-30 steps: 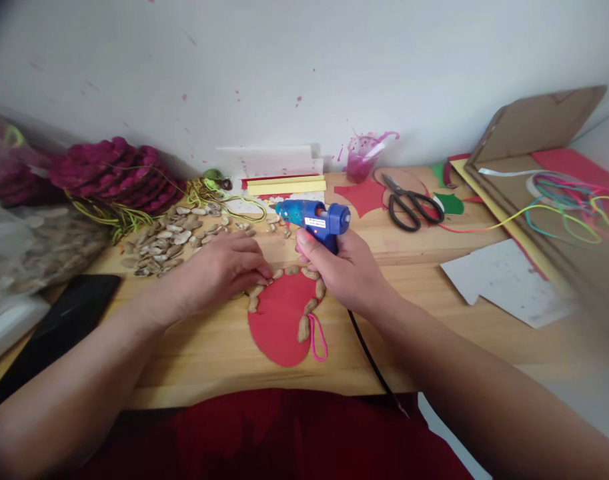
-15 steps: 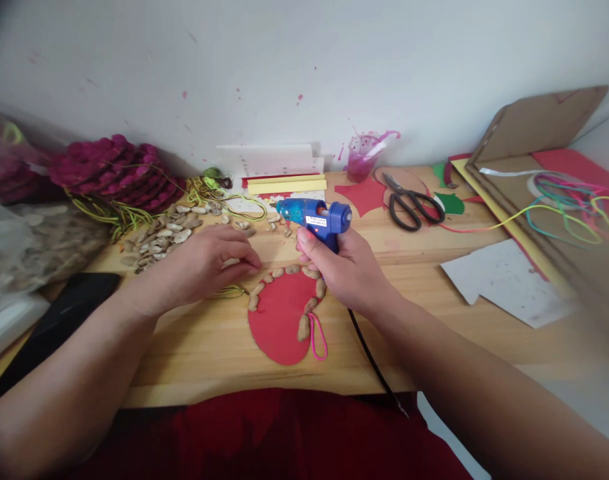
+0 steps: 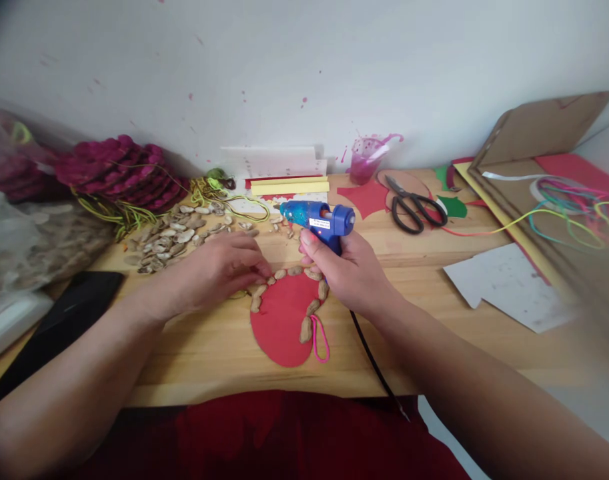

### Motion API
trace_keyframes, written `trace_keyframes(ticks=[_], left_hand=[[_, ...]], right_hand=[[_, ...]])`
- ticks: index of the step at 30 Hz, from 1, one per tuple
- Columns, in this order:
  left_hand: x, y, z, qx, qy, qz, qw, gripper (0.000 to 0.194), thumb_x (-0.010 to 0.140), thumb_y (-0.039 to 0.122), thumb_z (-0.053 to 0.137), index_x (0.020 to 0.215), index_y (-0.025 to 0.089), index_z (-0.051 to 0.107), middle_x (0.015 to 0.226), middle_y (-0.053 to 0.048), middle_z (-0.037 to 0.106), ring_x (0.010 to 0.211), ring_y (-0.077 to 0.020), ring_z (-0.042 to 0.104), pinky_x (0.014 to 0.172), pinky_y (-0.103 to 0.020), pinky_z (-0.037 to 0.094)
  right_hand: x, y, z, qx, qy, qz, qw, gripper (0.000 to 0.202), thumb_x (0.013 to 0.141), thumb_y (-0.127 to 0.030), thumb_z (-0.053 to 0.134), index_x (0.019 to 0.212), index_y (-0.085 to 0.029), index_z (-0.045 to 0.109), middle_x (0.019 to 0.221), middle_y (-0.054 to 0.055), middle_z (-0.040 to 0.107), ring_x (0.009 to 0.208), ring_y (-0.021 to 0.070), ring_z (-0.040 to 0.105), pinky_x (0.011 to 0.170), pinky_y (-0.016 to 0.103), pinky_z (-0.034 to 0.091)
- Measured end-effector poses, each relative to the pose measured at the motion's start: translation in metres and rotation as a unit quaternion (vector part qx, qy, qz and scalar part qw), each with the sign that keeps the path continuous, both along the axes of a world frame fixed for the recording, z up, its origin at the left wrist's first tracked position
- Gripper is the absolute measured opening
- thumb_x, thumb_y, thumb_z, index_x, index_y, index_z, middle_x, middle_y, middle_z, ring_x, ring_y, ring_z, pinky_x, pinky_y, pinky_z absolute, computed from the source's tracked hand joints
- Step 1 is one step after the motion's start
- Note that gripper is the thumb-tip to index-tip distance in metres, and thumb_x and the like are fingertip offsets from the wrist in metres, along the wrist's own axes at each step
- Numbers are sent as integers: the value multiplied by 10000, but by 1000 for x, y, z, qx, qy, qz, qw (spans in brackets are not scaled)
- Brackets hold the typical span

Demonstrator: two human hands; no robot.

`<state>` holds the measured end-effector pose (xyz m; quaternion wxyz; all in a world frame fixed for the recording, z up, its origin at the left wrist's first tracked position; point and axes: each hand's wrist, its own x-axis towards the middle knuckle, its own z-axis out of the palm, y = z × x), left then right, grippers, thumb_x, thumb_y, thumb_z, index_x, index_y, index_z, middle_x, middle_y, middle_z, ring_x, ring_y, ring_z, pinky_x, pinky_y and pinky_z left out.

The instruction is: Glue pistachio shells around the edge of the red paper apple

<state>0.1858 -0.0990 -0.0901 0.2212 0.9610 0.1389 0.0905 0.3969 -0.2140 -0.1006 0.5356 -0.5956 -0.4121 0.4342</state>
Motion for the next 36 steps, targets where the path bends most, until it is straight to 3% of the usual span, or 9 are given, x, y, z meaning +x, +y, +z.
trace_keyframes(ticks=[7,18,27,32,36], left_hand=[[0,0,-2,3,-5,-8,1000,156,949,173,622,916,201,771,859,-41,701,819,-170,606,766,-303,443],[-8,7,9,58,-20,30,998,156,947,190,613,860,176,741,811,-38,674,771,-170,601,731,-297,427],[1,-5,5,-16,6,-2,1000,137,935,166,642,930,199,775,897,-55,732,874,-181,645,844,-313,455],[3,-5,5,11,34,13,999,112,915,173,679,935,203,785,907,-58,745,905,-198,653,899,-343,435],[5,-5,4,37,50,9,998,111,921,189,675,921,203,785,889,-57,737,924,-214,634,902,-352,421]], right_hand=[[1,-1,-2,-7,-4,3,1000,348,892,-569,694,845,-225,677,832,41,680,730,165,663,585,272,569],[-2,1,3,-23,-4,-18,1000,391,817,-594,756,867,-212,688,872,52,705,752,181,701,580,270,583],[0,-2,7,-40,-2,-20,999,342,854,-551,744,914,-216,730,903,80,730,720,178,700,628,270,601],[2,-1,5,-53,19,-33,998,315,782,-541,816,848,-238,763,842,95,735,673,203,700,622,308,612],[1,-1,3,-46,20,-22,998,234,796,-500,815,828,-269,788,879,118,745,702,218,705,646,319,610]])
